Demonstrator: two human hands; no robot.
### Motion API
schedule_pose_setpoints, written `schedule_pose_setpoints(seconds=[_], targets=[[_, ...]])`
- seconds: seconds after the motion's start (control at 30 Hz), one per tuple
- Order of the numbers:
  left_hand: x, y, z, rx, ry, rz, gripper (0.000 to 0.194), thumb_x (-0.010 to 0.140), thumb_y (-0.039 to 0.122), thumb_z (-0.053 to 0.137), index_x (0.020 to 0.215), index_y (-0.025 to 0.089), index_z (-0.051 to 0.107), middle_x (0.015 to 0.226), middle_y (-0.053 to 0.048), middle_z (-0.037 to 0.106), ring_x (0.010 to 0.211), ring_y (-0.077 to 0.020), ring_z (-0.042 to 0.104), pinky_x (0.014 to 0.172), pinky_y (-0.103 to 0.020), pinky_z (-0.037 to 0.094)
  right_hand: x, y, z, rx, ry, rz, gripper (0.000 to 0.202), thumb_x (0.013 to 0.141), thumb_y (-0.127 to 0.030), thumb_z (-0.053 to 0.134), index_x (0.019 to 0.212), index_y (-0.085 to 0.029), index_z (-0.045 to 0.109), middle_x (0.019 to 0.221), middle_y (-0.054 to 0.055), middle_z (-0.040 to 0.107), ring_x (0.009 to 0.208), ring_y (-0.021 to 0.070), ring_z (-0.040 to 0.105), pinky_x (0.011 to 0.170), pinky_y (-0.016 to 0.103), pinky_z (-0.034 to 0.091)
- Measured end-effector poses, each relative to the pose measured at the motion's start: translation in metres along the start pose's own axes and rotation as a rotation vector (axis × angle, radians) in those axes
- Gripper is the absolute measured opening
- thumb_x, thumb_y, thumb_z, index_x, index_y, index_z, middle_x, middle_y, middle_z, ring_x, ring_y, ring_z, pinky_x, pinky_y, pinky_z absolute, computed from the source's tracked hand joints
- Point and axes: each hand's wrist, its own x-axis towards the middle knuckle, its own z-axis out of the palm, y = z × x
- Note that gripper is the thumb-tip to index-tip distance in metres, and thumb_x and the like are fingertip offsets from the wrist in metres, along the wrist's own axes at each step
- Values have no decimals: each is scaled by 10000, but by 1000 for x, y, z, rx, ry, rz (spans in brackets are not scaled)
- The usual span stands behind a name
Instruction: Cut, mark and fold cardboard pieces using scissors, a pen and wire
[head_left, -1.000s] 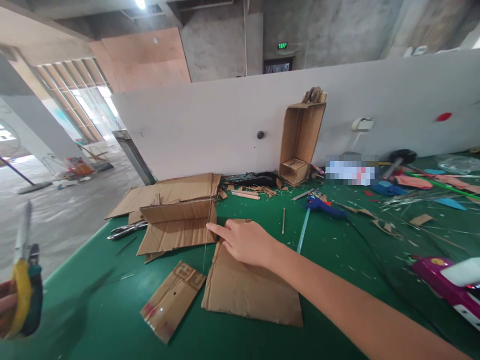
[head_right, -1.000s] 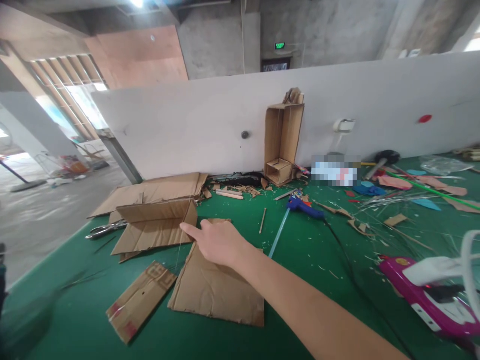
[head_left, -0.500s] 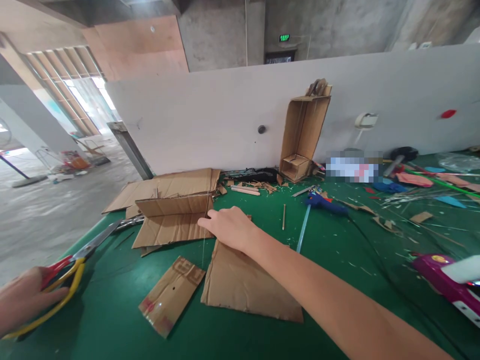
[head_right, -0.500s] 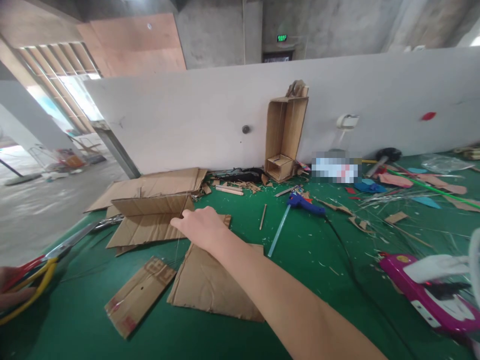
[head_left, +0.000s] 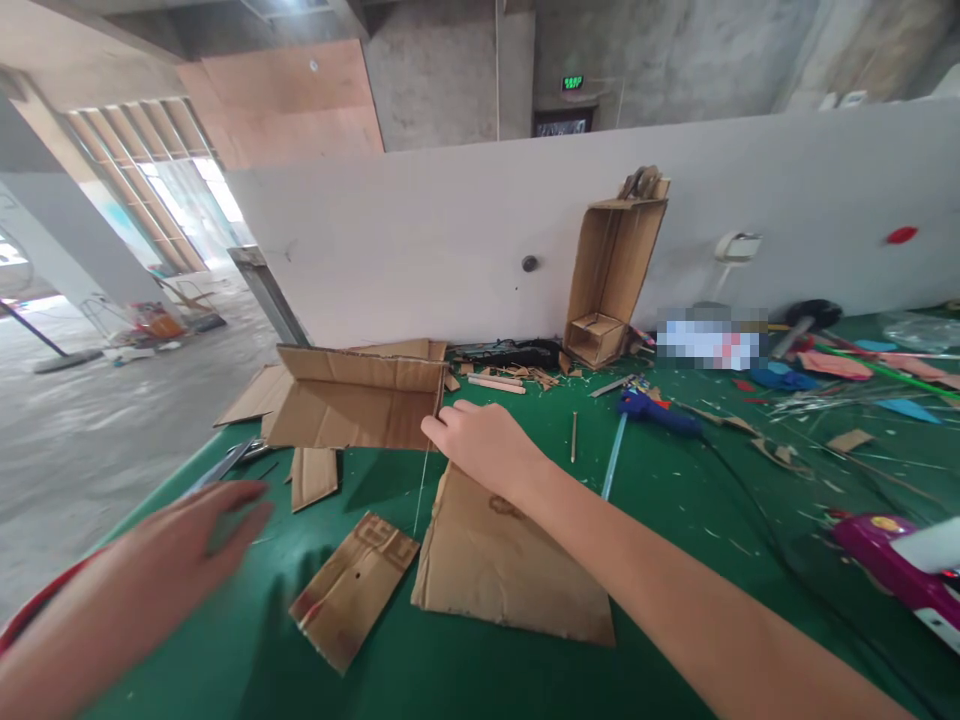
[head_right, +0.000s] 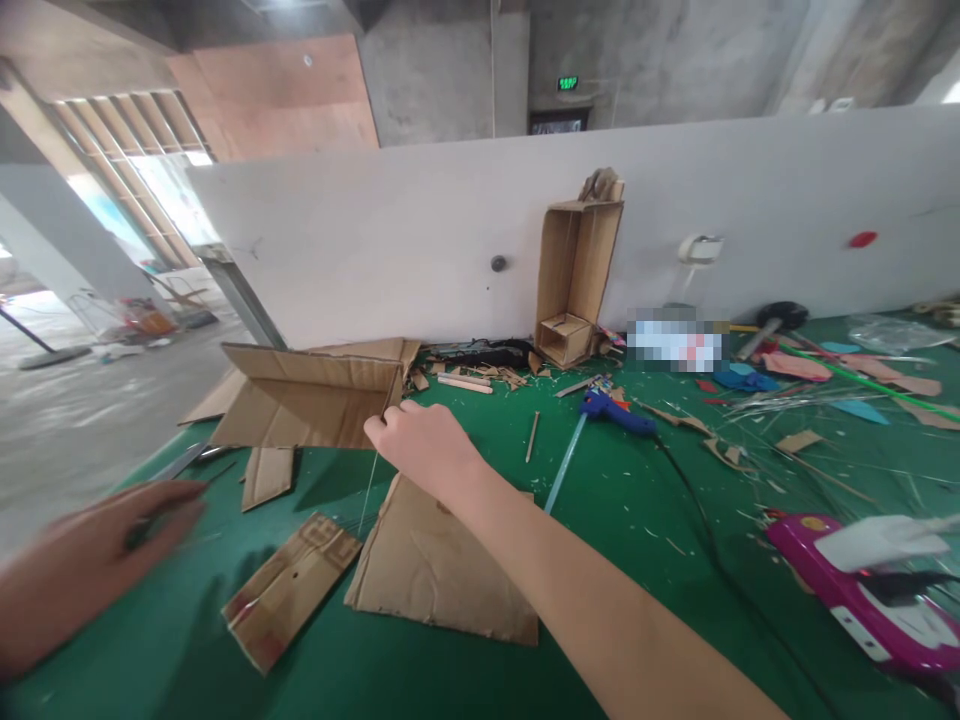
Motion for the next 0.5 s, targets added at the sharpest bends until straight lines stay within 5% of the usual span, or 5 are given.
schedule_pose_setpoints(seconds=[0.13, 0.23, 0.37, 0.5], targets=[[15, 75, 65, 116, -166, 140, 424, 801, 591, 458, 1088, 296, 560, 1102, -5, 664, 975, -251, 623, 851, -370, 466, 0, 3, -12, -31, 21, 52, 218, 860, -20, 433, 1006, -137, 544, 897, 103, 649, 853, 214, 570, 532, 267, 385], [28, 107, 101, 150, -209, 213, 408, 811, 498, 471, 1101, 221, 552, 974, -62, 682, 913, -263, 632, 723, -336, 458, 2, 13, -21, -61, 53, 142, 214, 877, -45, 412, 1013, -137, 548, 911, 110, 655, 865, 217, 568, 565, 273, 395], [47, 116, 119, 166, -248, 252, 237, 863, 355, 394, 932, 243, 592, 842, -32, 688, 786, -224, 634, 573, -276, 382, -1, 37, -24, -90, 97, 283, 197, 916, -116, 394, 1020, -160, 555, 898, 88, 669, 834, 203, 590, 563, 265, 388], [59, 111, 119, 203, -237, 233, 300, 898, 287, 321, 836, 219, 607, 878, -57, 694, 799, -213, 637, 625, -283, 403, -9, 63, -15, -112, 114, 433, 185, 924, -178, 415, 1028, -168, 568, 881, 83, 682, 807, 207, 621, 568, 266, 394]])
